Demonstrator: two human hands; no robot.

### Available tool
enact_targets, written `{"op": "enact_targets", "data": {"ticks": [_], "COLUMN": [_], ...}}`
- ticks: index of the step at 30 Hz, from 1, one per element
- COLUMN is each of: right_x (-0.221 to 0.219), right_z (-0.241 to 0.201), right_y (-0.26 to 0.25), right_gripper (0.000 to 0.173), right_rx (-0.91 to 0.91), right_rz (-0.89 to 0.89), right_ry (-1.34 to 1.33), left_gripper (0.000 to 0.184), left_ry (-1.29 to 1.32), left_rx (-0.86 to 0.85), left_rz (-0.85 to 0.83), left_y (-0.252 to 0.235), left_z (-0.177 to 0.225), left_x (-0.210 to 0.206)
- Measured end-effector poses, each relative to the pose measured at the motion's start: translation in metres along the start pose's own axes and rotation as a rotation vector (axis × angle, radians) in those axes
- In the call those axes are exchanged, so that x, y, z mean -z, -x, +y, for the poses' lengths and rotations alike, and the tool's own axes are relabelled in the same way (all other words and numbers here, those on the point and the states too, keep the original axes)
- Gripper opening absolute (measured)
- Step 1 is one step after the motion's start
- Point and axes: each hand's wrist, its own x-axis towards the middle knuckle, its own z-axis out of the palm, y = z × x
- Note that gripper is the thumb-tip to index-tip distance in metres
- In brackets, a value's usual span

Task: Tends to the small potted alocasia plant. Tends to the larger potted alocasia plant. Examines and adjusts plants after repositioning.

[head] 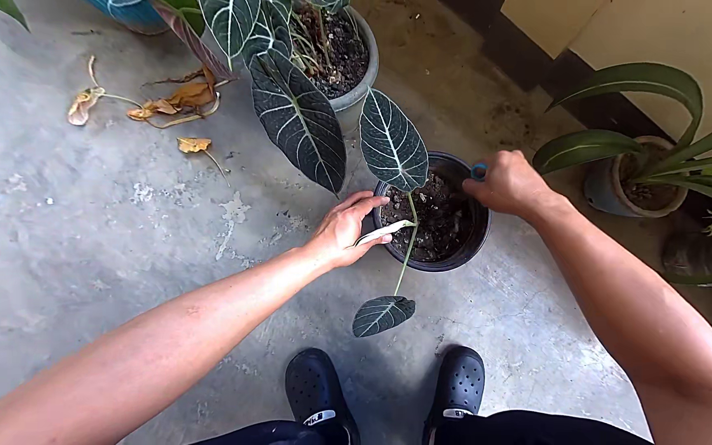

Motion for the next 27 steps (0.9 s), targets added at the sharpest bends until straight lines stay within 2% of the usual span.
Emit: {"op": "enact_targets", "data": {"ticks": [3,5,7,10,14,17,20,22,24,27], "right_x": [-0.018,-0.034,-0.027,-0.007,-0.026,-0.042,-0.021,-0.018,-0.028,-0.045], "right_z": [-0.004,-0.009,-0.01,-0.005,-0.01,-0.019,-0.015,-0.016,-0.022,-0.036], "right_y": [-0.013,-0.025,-0.027,-0.021,-0.038,-0.047,-0.043,-0.04,-0.046,-0.051], "right_gripper": [0.026,0.025,0.024,0.026,0.026,0.023,0.026,0.026,0.023,0.019], "right_rx": [0.023,0.037,0.046,0.052,0.093,0.147,0.163,0.209,0.262,0.342], "right_rz": [0.131,0.108,0.046,0.061,0.161,0.082,0.037,0.072,0.112,0.009], "right_ry": [-0.004,-0.017,-0.082,-0.096,-0.086,-0.129,-0.159,-0.109,-0.107,-0.105], "left_gripper": [0.067,0.066,0.066,0.065,0.066,0.066,0.065,0.065,0.065,0.065], "left_ry": [0.02,0.032,0.054,0.068,0.071,0.078,0.079,0.076,0.072,0.075], "left_rx": [0.017,0.013,0.006,-0.002,0.001,-0.009,-0.007,0.004,0.007,0.008], "left_rz": [0.002,0.008,0.008,0.005,0.011,0.015,0.018,0.011,0.012,0.01], "left_y": [-0.001,0.0,0.0,0.0,-0.001,0.001,-0.001,-0.001,-0.002,-0.001], "left_z": [0.001,0.0,-0.001,-0.001,0.0,-0.001,0.001,0.001,0.002,0.002], "left_x": [0.0,-0.001,-0.001,-0.001,-0.001,-0.003,-0.002,-0.002,-0.001,-0.002]}}
